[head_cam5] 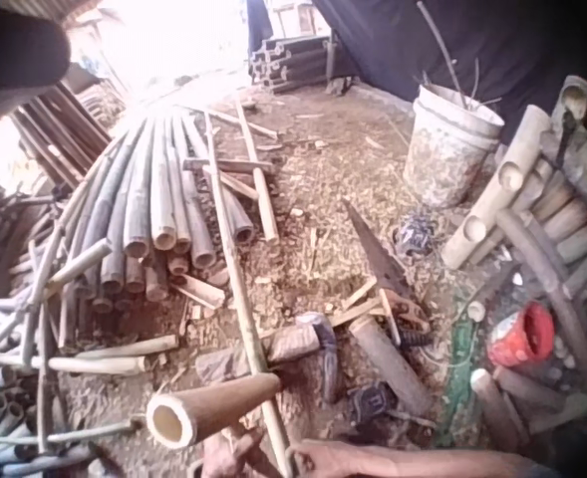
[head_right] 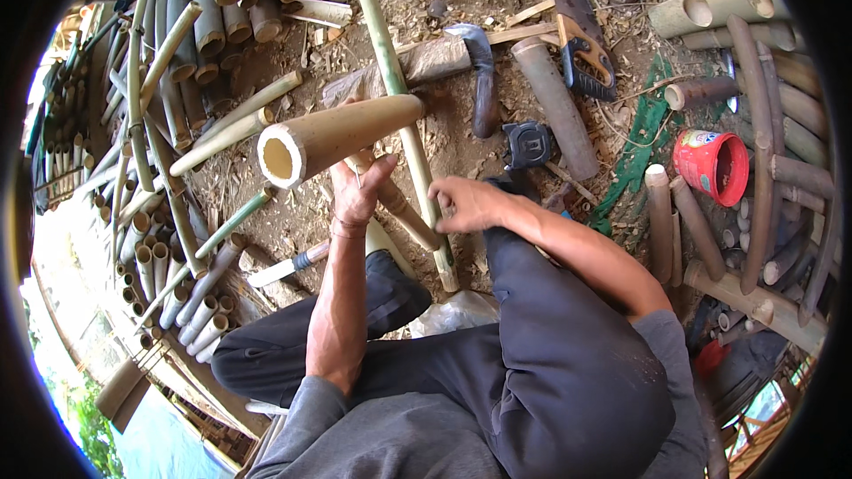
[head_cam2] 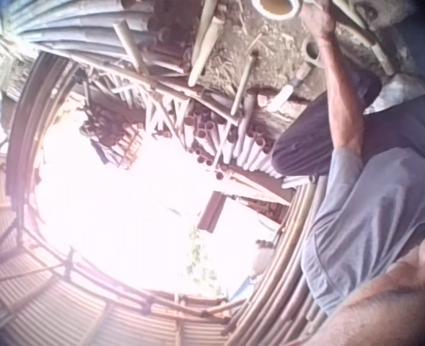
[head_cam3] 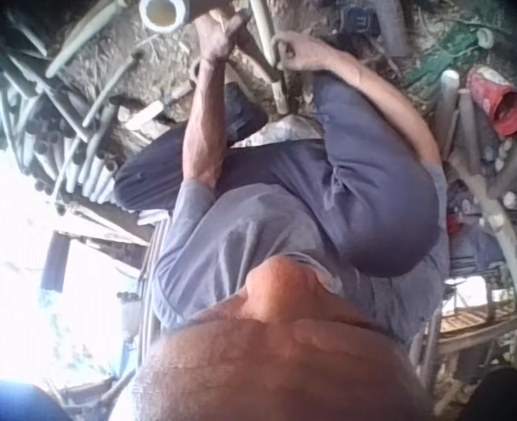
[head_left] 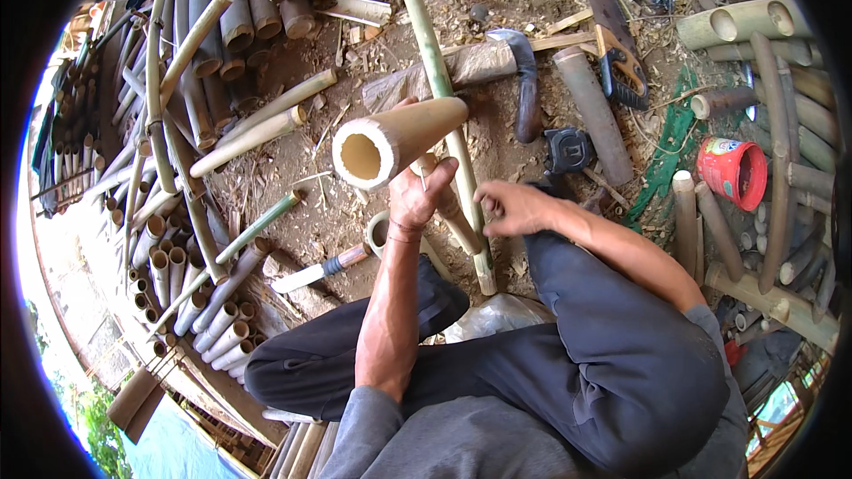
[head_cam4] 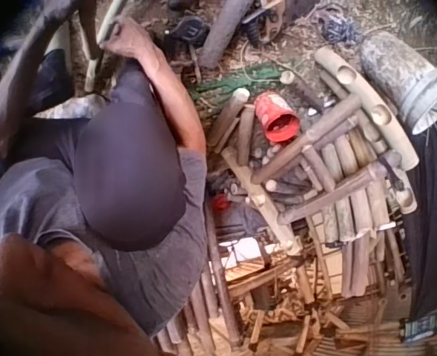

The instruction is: The person sits on the ground and uses a hammer to drive bamboo dowels into pre-cut holes in bamboo poles. They assemble a bamboo structure by fitting pieces together and tapping them into place.

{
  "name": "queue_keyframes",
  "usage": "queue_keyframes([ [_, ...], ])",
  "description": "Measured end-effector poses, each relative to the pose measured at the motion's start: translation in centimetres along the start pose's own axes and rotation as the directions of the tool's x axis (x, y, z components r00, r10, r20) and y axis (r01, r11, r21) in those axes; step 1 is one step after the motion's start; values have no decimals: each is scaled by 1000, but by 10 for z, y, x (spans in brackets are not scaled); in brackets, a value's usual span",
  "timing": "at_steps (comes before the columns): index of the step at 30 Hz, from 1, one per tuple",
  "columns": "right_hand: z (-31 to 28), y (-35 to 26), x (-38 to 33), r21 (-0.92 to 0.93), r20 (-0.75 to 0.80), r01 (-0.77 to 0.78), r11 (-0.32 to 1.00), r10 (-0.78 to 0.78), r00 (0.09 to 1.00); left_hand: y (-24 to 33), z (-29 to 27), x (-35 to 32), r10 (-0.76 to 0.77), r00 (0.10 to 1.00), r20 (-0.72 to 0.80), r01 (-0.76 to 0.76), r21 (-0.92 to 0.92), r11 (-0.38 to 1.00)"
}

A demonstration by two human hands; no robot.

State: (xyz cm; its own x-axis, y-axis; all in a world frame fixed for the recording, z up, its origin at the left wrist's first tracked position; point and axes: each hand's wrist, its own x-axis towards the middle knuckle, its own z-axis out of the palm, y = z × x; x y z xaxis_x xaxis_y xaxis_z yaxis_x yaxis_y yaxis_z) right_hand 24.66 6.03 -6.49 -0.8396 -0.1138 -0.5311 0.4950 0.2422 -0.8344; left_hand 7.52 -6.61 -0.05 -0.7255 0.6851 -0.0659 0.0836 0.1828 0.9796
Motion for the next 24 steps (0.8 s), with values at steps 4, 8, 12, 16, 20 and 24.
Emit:
queue_keyframes([
  [4, 31, 24, 8, -118, 2, 181, 976, -182, 983, 9, 5, 1, -8, 999, 31, 6, 46, 999],
  [8, 34, 8, 8, -28, -60, 158, 987, -159, 985, 10, 1, 3, 76, 997, 24, -77, 54, 996],
  [12, 31, -9, 13, -51, -70, 178, 983, -181, 981, 21, 3, 4, -71, 995, 67, 68, 50, 996],
  [16, 34, 0, 13, -86, -69, 253, 964, -259, 963, 23, 5, 1, -61, 995, 78, 57, 47, 997],
  [20, 33, 6, 15, -61, -61, 293, 954, -297, 953, -5, 4, -2, 225, 959, 175, -267, 280, 922],
  [24, 31, 5, 9, 78, -30, 226, 971, -224, 974, -21, 4, 0, 449, 838, 310, -543, 546, 638],
])
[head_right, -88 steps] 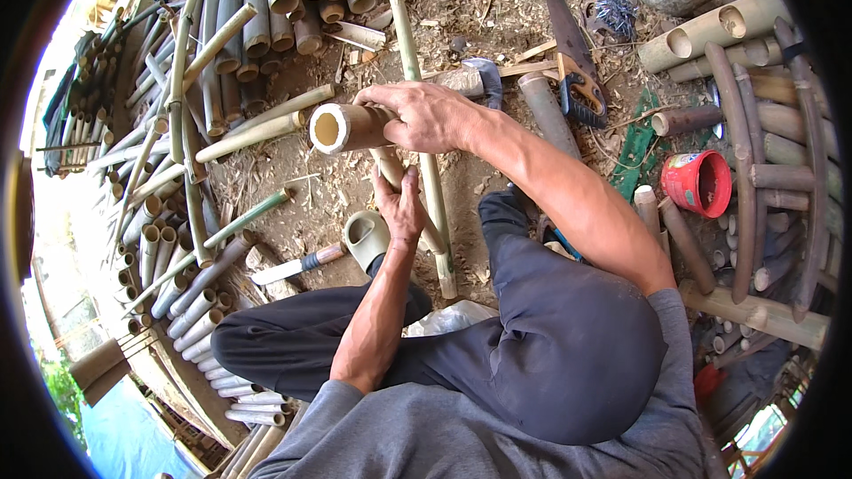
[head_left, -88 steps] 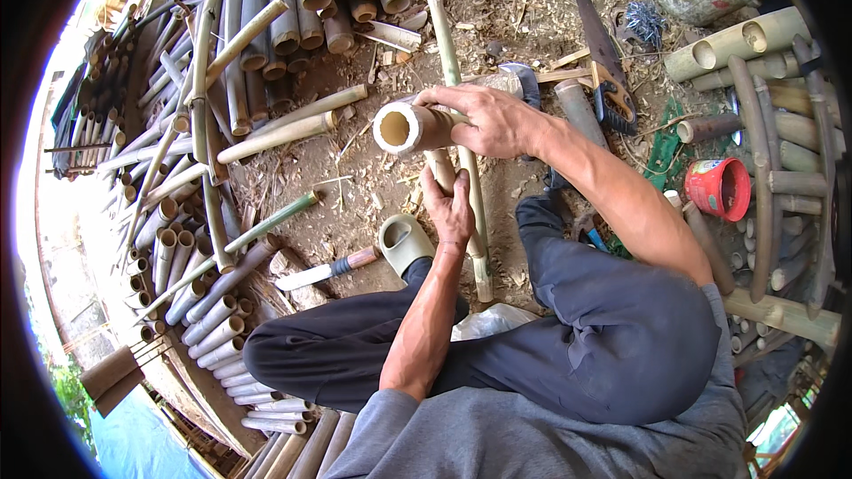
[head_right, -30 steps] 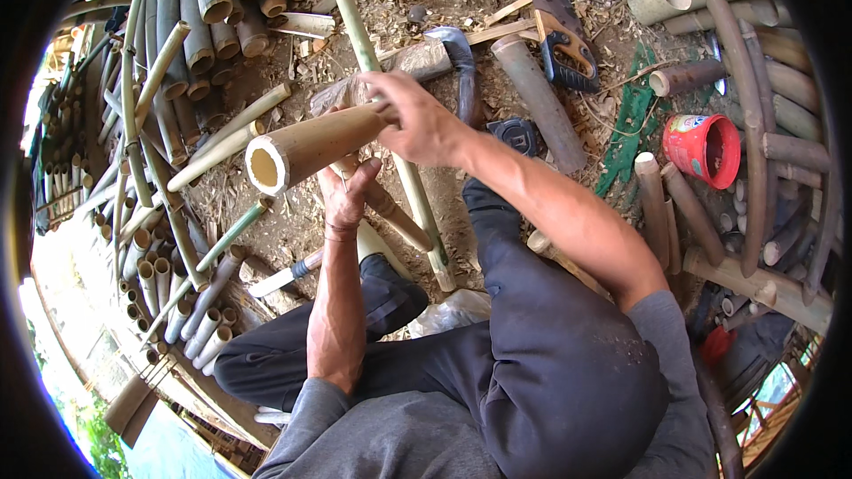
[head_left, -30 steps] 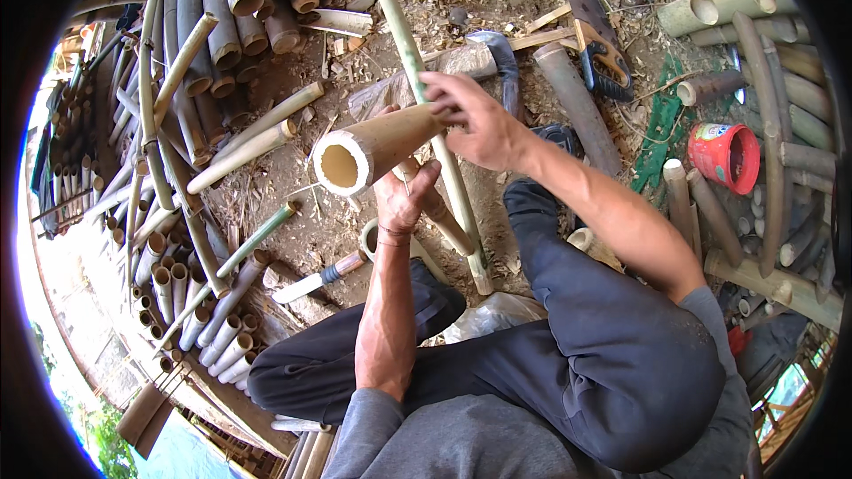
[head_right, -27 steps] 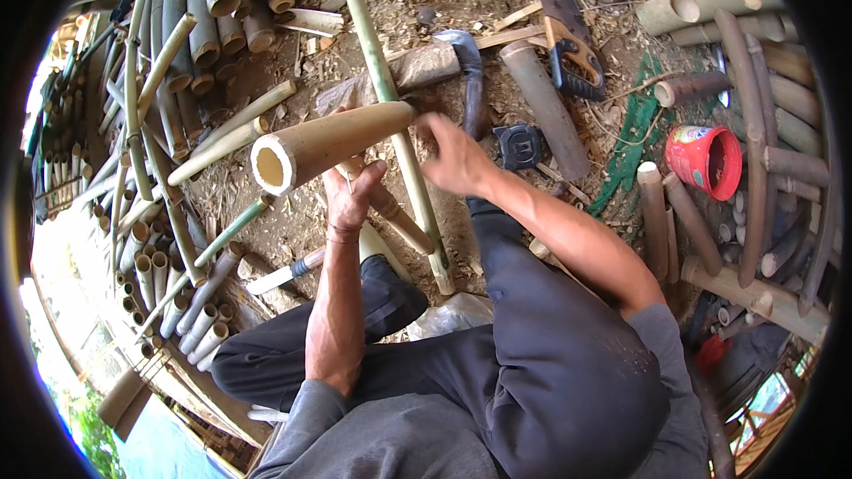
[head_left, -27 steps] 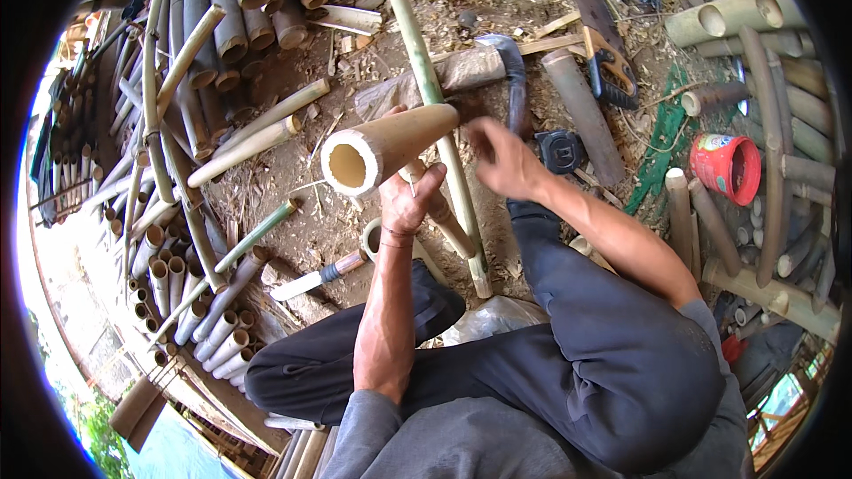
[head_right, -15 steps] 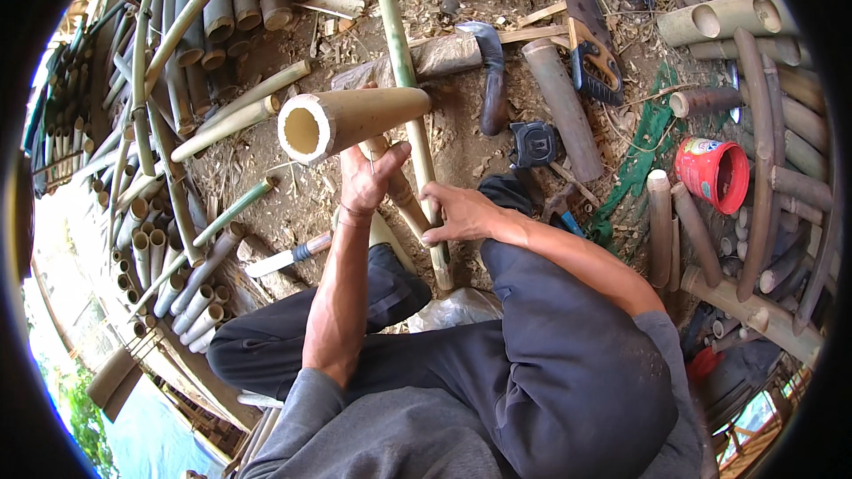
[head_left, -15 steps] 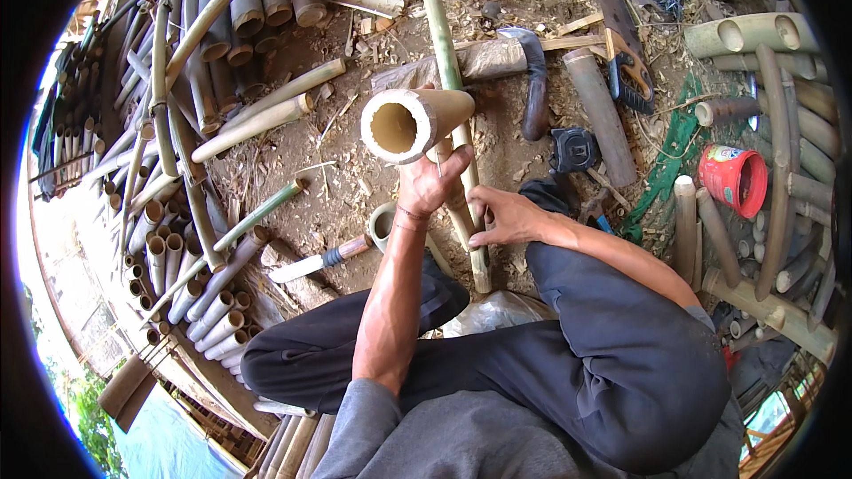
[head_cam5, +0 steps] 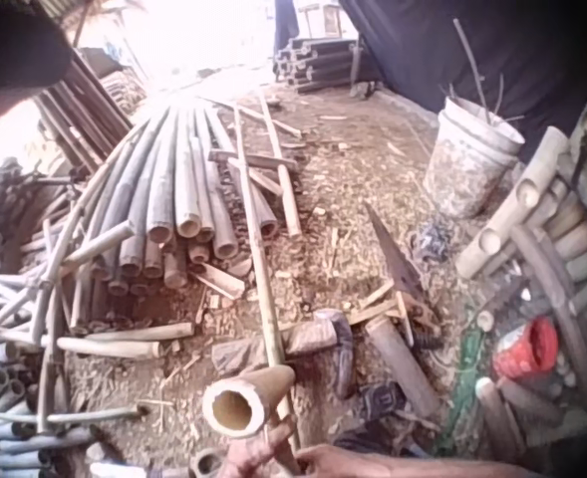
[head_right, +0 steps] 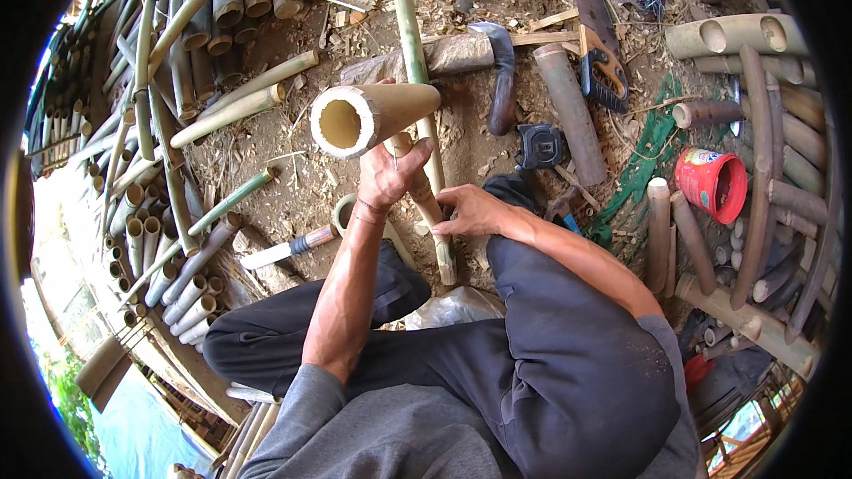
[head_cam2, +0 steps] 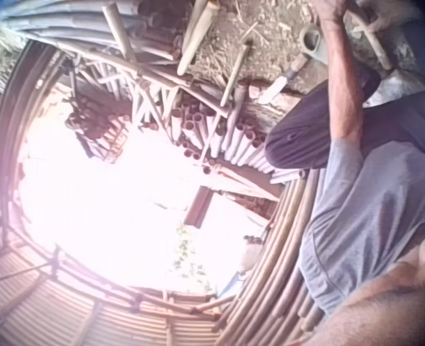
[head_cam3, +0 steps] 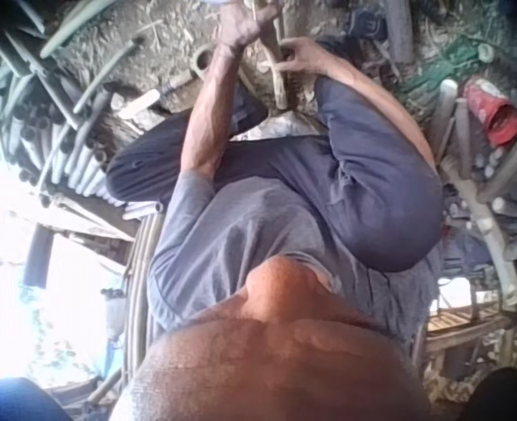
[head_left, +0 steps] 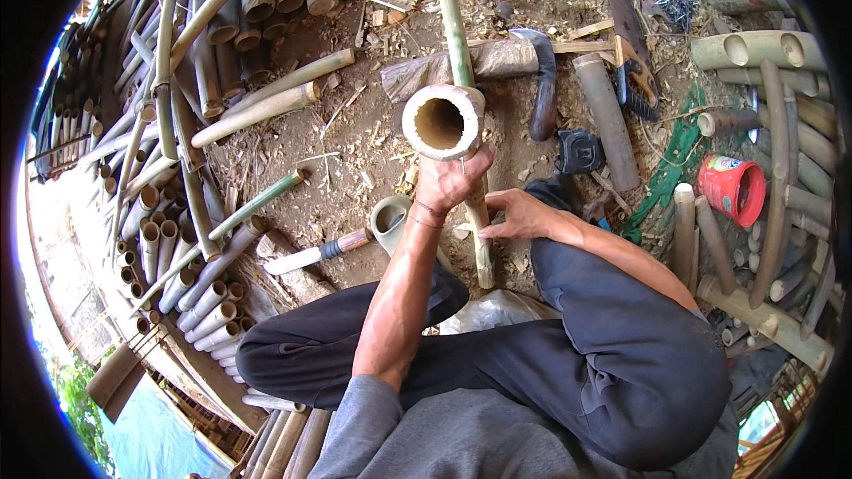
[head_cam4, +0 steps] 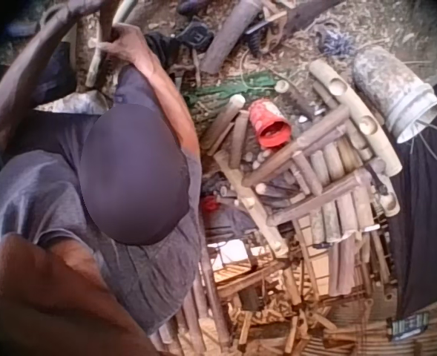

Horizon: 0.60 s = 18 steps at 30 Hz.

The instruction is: The person sits on the ground and uses a hammer to drive bamboo dowels into pre-cut holes in bamboo poles. They assemble a bamboo structure by fitting pieces together and tapping them into place.

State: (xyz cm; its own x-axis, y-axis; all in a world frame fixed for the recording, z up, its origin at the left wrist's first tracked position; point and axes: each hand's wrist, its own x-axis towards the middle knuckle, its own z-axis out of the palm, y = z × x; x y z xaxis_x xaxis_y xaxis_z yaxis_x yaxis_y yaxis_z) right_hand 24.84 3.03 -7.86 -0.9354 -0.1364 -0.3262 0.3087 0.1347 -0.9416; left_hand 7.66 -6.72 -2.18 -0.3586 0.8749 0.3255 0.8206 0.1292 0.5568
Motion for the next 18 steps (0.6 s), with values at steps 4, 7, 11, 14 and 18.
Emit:
queue_keyframes([
  [4, 6, 2, -1, -24, -31, 12, 1000, -13, 999, 9, 0, 13, -391, 916, 87, 385, -463, 798],
  [7, 2, 2, 1, -80, 2, 6, 997, -6, 1000, 10, 6, 13, -483, 854, 192, 514, -445, 733],
  [11, 6, 1, -1, -4, 4, -6, 1000, 6, 1000, 15, 5, 10, -529, 824, 203, 551, -507, 663],
  [14, 7, 0, -3, -9, -44, 7, 1000, -7, 999, 16, 3, 10, -401, 914, 52, 380, -449, 809],
  [18, 8, 1, -2, -60, -183, -32, 998, 21, 983, 8, -17, 2, -383, 919, -89, 300, -469, 830],
])
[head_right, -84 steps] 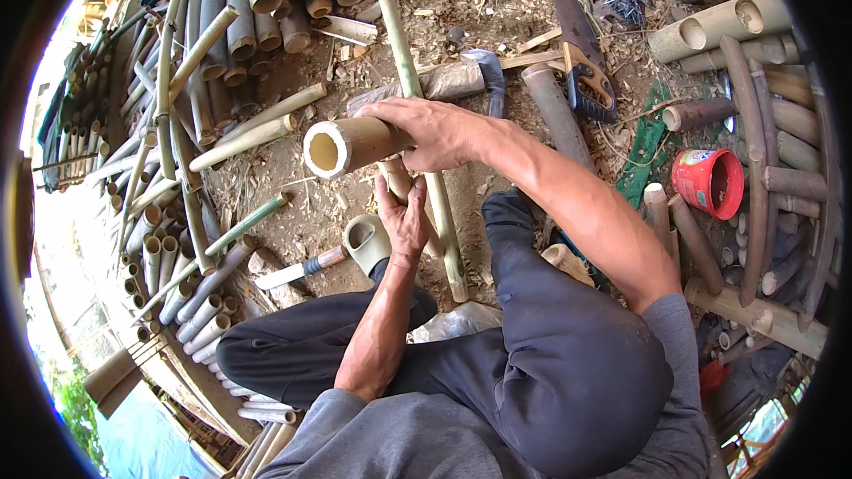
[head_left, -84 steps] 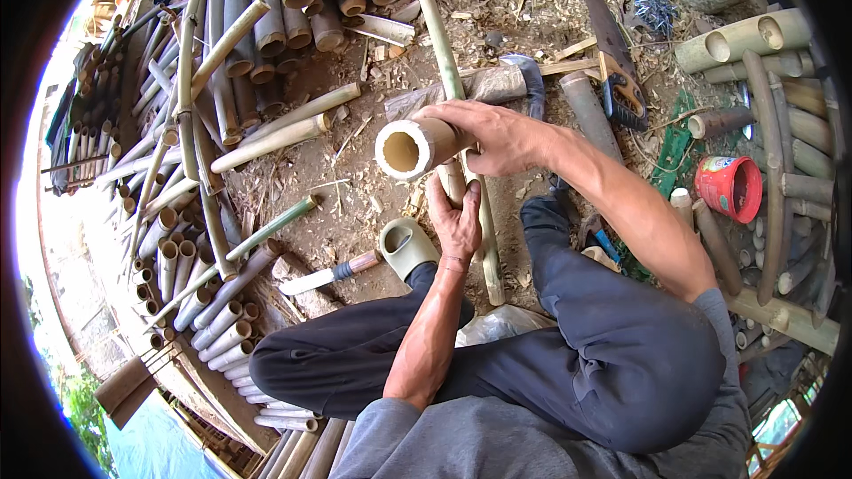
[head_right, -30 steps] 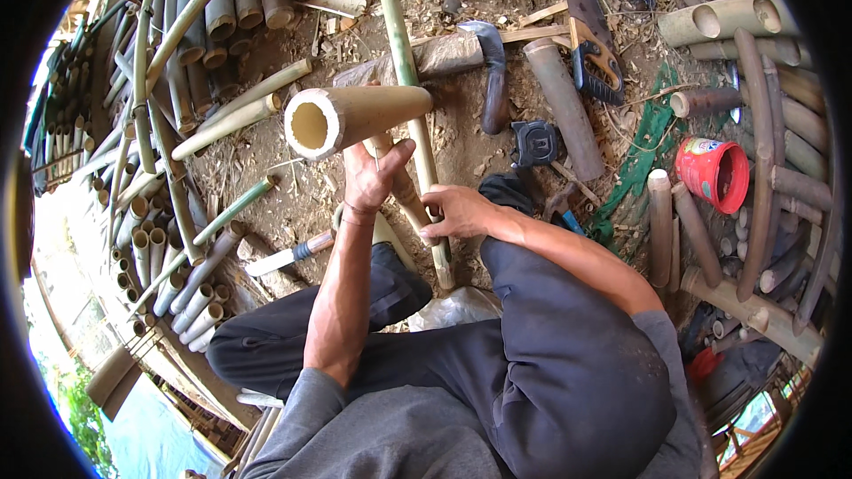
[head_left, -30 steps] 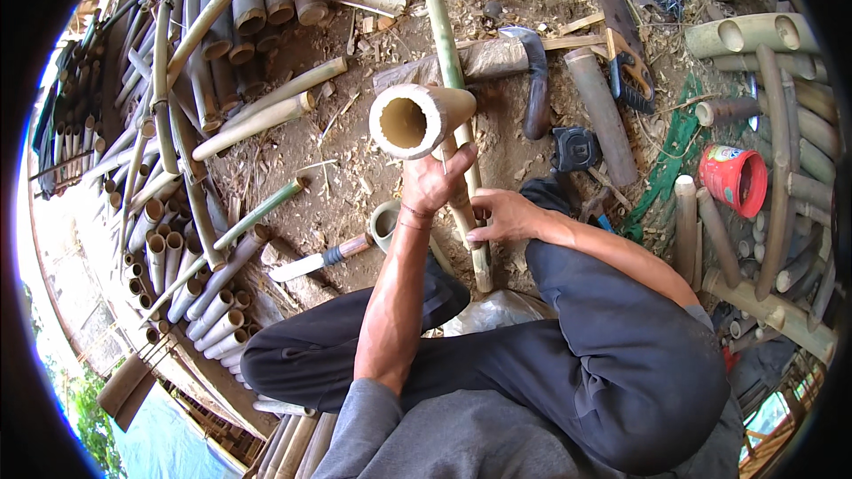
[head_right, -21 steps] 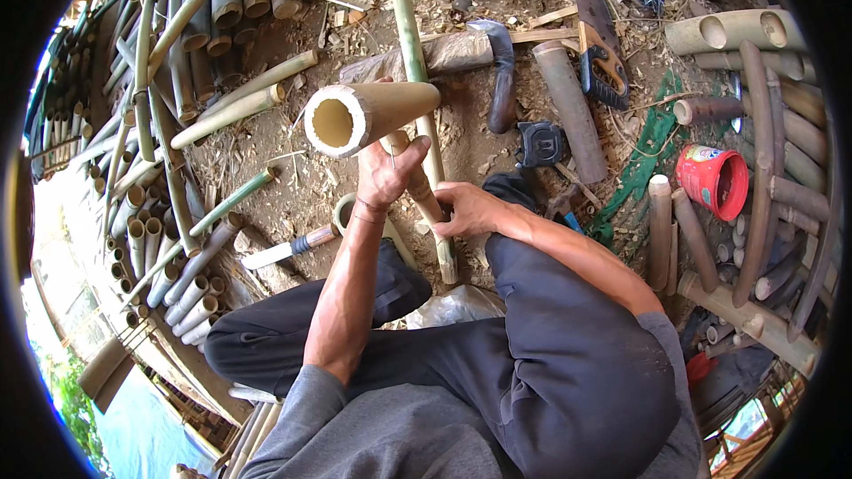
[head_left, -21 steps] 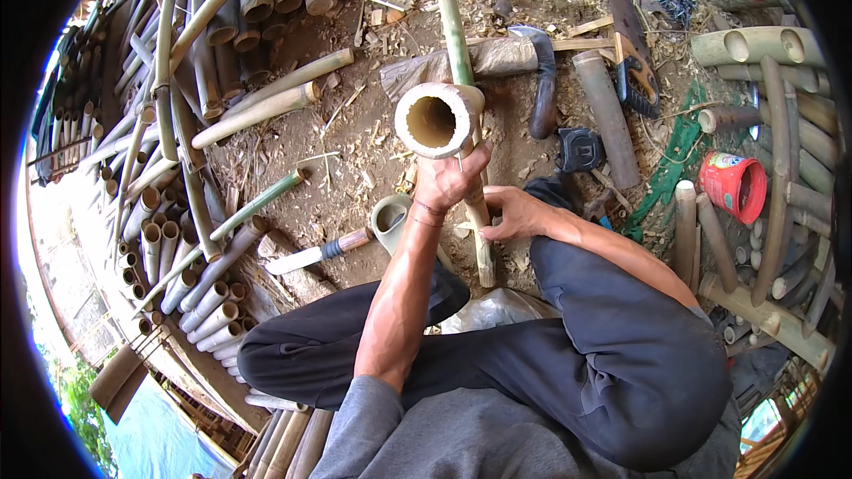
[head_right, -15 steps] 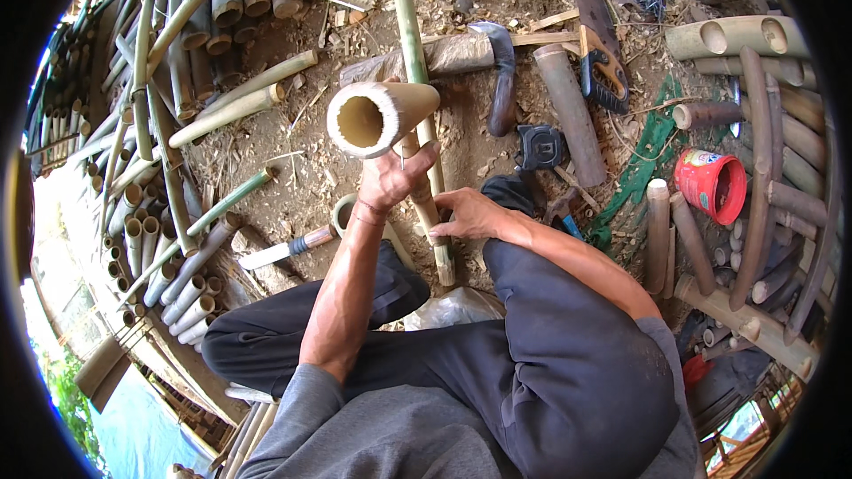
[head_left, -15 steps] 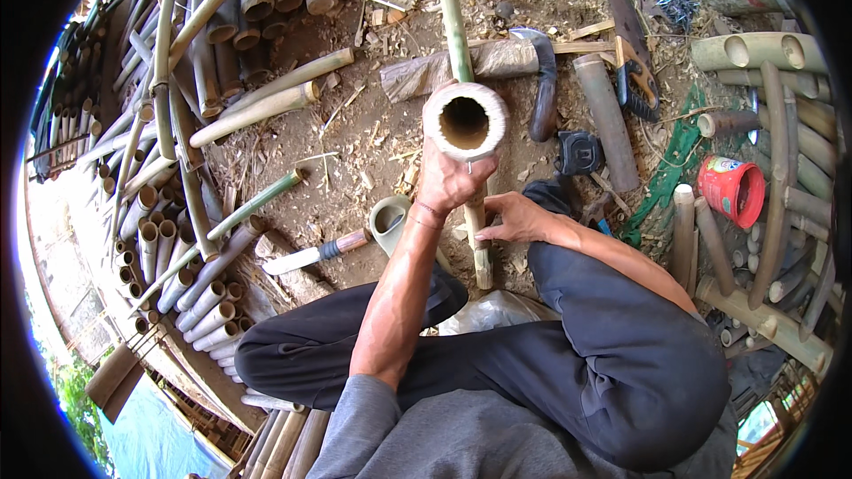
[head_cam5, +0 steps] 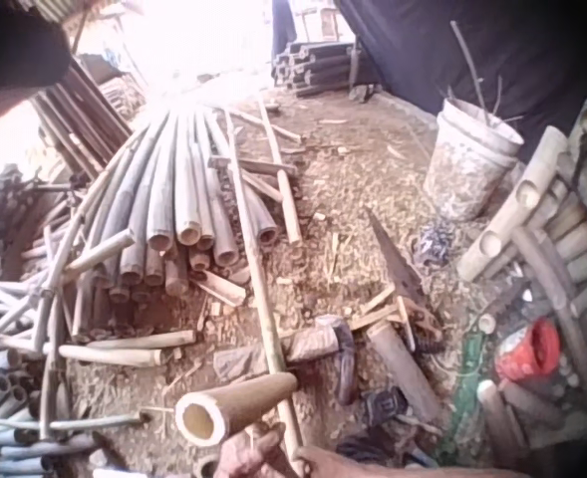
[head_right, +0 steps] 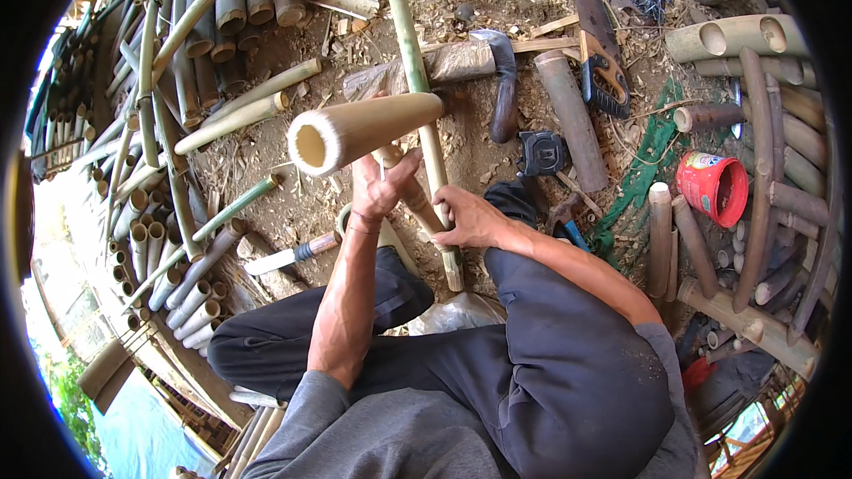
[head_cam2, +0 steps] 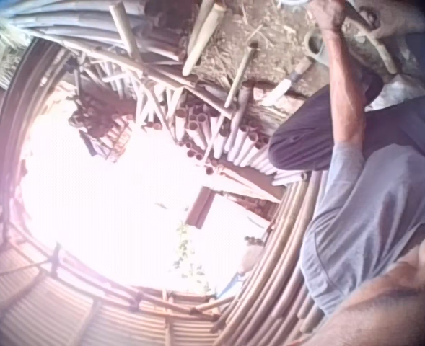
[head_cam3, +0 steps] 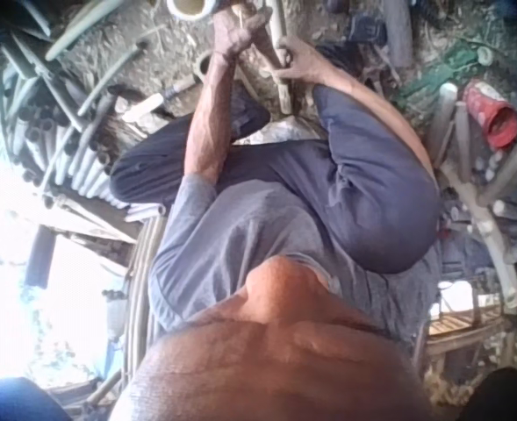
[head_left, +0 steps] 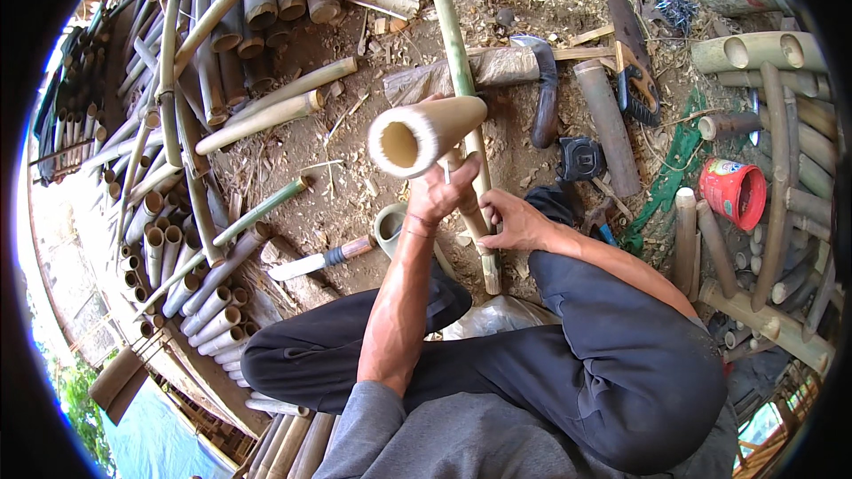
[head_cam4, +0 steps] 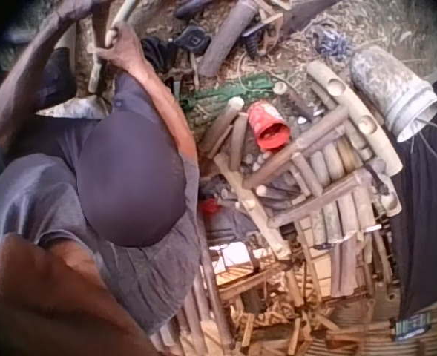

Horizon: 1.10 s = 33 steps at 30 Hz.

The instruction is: The person sits on the ground and uses a hammer to drive bamboo dowels into pre-cut holes in bamboo poles. They assemble a bamboo structure by fitting pieces together and tapping them into place.

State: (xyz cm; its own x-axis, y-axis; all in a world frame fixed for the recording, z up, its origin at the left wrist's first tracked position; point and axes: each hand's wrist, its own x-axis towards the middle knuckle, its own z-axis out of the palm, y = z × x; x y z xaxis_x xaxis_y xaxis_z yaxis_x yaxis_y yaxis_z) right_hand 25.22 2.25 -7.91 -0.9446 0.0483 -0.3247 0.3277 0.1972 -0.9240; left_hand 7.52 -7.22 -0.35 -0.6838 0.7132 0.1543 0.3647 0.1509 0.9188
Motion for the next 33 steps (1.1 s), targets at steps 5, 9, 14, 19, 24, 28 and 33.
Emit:
queue_keyframes([
  [5, 18, 0, -1, 57, -220, -278, 959, 283, 933, -34, -21, -10, -327, 945, 12, 302, -415, 858],
  [9, 10, 2, 11, 351, 56, -295, 889, 294, 954, -42, -16, -15, -460, 879, -122, 303, -603, 739],
  [14, 18, 24, 7, 383, -55, -208, 900, 246, 968, -42, -5, -9, -681, 650, -337, 380, -632, 675],
  [19, 23, 34, 6, 302, -131, -127, 945, 173, 976, -34, 8, 5, -723, 662, -199, 421, -699, 578],
  [24, 18, 30, 23, 495, -79, -165, 853, 234, 969, -67, -15, -41, -849, 512, -131, 436, -812, 388],
  [28, 22, 31, 41, 359, -103, -217, 908, 269, 957, -90, -47, -68, -858, 509, 61, 381, -910, 161],
  [33, 12, 29, 50, 516, 24, -187, 836, 204, 979, -97, -81, -72, -845, 452, 285, 461, -886, -52],
])
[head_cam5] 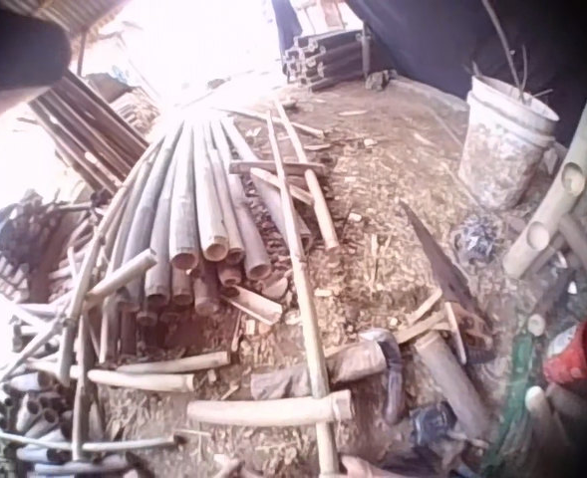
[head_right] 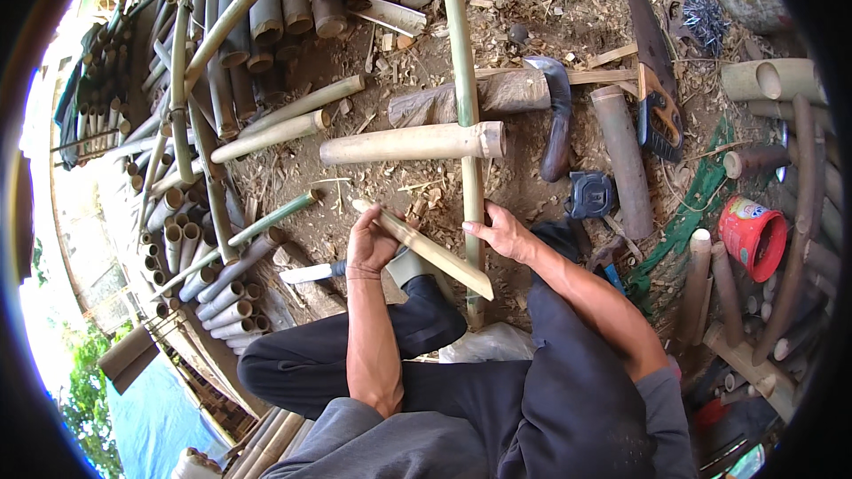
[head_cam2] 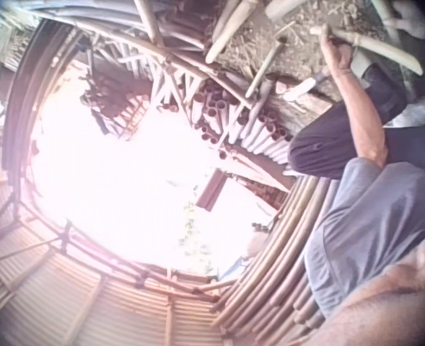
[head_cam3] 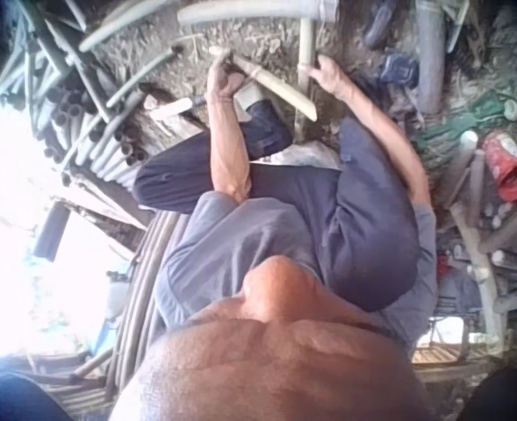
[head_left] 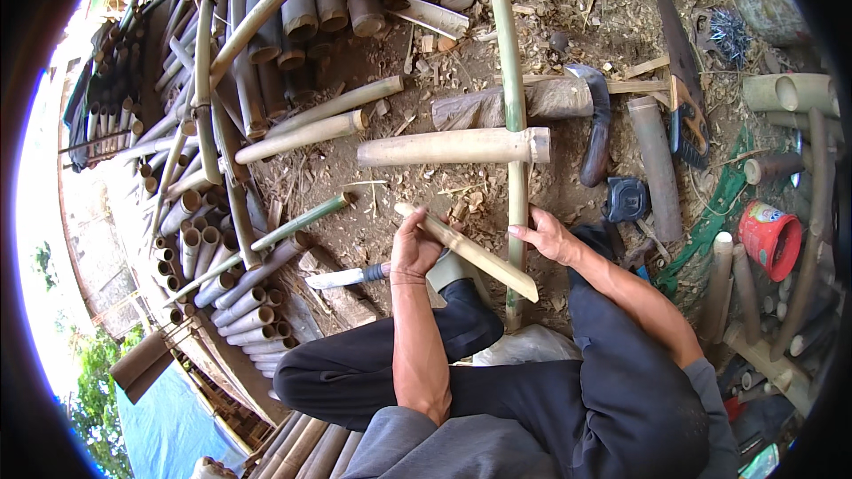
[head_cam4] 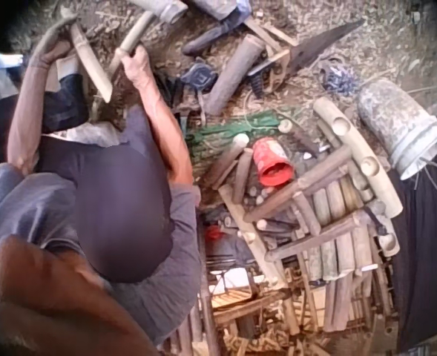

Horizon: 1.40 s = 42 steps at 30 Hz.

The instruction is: The person sits on the ground and uses a hammer to drive bamboo dowels into pre-cut holes in bamboo poles. They assemble a bamboo structure by fitting pieces together and tapping them into place.

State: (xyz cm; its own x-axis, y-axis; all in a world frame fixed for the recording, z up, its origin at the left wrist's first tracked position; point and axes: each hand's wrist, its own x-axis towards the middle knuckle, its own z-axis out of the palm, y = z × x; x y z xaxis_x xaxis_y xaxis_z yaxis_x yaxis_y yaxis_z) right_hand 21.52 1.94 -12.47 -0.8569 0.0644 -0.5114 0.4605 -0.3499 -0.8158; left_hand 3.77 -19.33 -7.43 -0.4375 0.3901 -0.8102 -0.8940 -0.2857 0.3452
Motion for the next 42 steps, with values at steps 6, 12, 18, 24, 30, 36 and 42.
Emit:
queue_keyframes([
  [6, 0, -10, -20, 461, -46, -77, 884, 111, 993, -10, 1, 19, 278, 942, -188, -318, -238, 918],
  [12, -8, -18, -29, 491, -181, 18, 871, 82, 980, -19, 45, 45, 587, 768, -255, -533, 252, 807],
  [18, -9, -28, -36, 403, -269, 65, 913, 51, 962, -31, 63, 69, 539, 784, -307, -542, 85, 836],
  [24, -17, -34, -44, 381, -224, 26, 924, 65, 972, -36, 70, 84, 549, 796, -254, -544, 95, 834],
  [30, -19, -37, -54, 348, -195, -21, 937, 94, 976, -32, 86, 91, 569, 784, -248, -526, 222, 821],
  [36, -27, -23, -54, 297, -170, -29, 954, 83, 982, -43, 89, 89, 662, 718, -214, -557, 393, 731],
  [42, -27, -30, -54, 182, -247, 31, 983, 16, 969, -52, 97, 86, 684, 714, -151, -592, 392, 704],
])
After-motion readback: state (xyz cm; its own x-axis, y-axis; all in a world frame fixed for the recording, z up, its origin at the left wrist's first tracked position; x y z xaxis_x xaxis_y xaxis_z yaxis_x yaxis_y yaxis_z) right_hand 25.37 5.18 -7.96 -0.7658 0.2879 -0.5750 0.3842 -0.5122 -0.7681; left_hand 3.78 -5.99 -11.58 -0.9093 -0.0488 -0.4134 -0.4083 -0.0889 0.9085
